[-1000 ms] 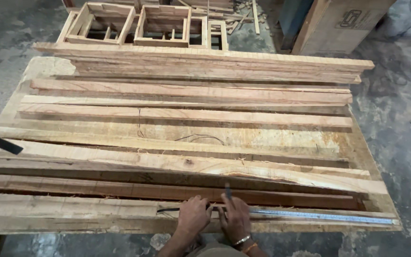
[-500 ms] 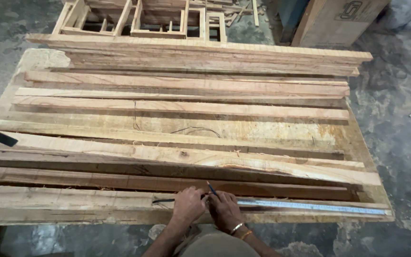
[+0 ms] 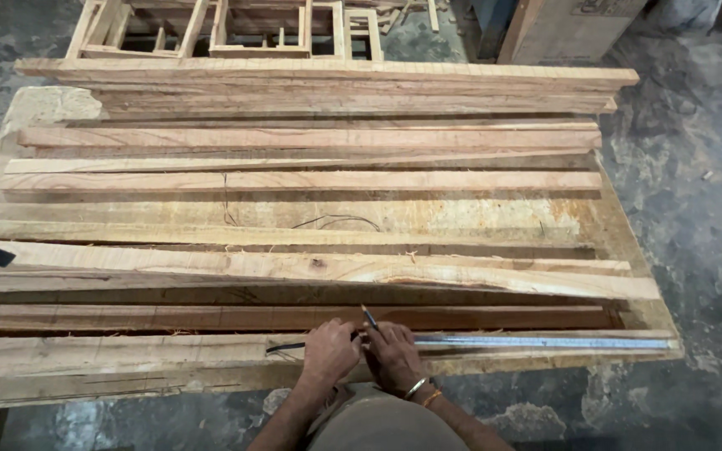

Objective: The person measures wooden planks and frame components with a tape measure and a steel ruler, marks measured points with a pencil, and uses a try square to align and mark straight lines across the boards. They reposition boards and repeat measuring and marking on multiple pieces stacked on the work surface.

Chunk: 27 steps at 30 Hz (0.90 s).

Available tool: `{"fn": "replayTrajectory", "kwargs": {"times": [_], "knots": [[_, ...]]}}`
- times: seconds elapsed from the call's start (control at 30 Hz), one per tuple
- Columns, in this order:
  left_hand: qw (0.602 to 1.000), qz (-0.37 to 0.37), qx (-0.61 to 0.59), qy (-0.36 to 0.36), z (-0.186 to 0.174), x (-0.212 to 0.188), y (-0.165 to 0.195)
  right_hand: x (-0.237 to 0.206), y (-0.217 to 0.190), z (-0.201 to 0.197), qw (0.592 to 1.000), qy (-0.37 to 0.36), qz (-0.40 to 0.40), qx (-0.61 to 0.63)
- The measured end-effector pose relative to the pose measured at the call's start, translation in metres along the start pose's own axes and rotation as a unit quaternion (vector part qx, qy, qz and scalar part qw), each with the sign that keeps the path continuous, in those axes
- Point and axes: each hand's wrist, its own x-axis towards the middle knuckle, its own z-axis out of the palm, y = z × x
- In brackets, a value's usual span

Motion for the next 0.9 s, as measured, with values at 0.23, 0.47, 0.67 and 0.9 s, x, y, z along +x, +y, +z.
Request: {"fn": "replayTrajectory", "kwargs": {"times": [0.23,0.47,0.67,0.9], "knots": [[1.000,0.011,-0.014,0.022,0.004,-0.002,-0.001,0.001,0.002,-0.008,0.988,0.099,0.083,-0.087],[0.998,0.024,-0.019,0.057,0.016,0.001,-0.009,-0.006,-0.007,0.009,0.995,0.052,0.079,-0.042],[0.998,0.021,-0.011,0.051,0.020,-0.001,-0.021,0.003,-0.028,0.015,0.998,0.025,0.050,-0.026],[0.999,0.021,-0.003,0.038,0.018,-0.001,-0.022,0.001,-0.026,0.017,0.997,0.050,0.054,-0.035]]}}
